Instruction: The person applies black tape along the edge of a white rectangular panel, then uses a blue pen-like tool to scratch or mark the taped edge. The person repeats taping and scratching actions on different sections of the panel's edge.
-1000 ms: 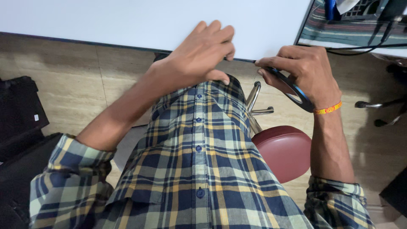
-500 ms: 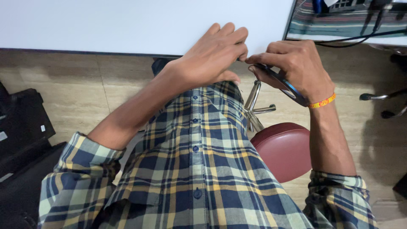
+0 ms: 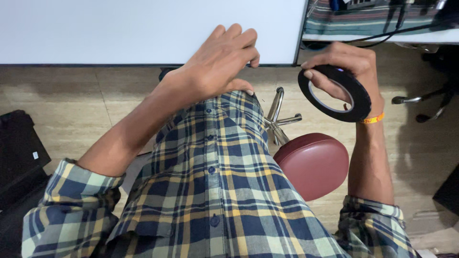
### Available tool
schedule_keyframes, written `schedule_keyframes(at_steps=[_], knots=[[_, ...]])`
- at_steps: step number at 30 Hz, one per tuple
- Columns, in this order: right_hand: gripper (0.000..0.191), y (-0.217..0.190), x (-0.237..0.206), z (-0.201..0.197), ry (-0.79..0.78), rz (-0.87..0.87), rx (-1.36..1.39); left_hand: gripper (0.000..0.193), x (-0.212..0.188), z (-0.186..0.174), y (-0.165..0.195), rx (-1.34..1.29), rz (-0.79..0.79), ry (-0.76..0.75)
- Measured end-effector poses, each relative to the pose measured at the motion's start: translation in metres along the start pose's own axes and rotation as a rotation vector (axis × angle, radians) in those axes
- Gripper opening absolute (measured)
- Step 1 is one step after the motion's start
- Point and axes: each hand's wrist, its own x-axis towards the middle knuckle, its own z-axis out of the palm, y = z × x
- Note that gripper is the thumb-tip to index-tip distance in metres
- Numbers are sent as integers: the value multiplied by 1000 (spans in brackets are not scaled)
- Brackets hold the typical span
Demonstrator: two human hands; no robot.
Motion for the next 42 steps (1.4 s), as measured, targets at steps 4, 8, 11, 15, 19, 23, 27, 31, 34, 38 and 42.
schedule_keyframes(at_steps=[4,8,11,15,19,23,27,31,34,38,42], knots=[[13,6,-9,0,17,0,-58,55,2,0,3,-31,18,9],[11,17,-17,1,38,-9,-62,54,4,2,6,-47,45,26],[12,28,-22,3,43,-20,-85,55,8,6,8,-52,45,26],[12,39,-27,5,41,-11,-81,58,10,10,8,-51,23,6],[13,43,-29,5,47,-20,-86,57,12,13,8,-46,24,5],[12,41,-30,4,44,-26,-68,57,18,14,11,-45,20,-4],[9,35,-33,0,42,5,-78,54,31,18,20,-4,58,8],[14,31,-34,-2,56,1,-121,51,47,21,31,-16,118,21],[13,29,-38,-7,60,6,-138,50,59,25,41,-17,156,28],[15,30,-43,-13,52,16,-139,50,75,30,51,-43,215,44],[15,32,-49,-20,43,15,-82,53,88,38,62,-49,222,32]])
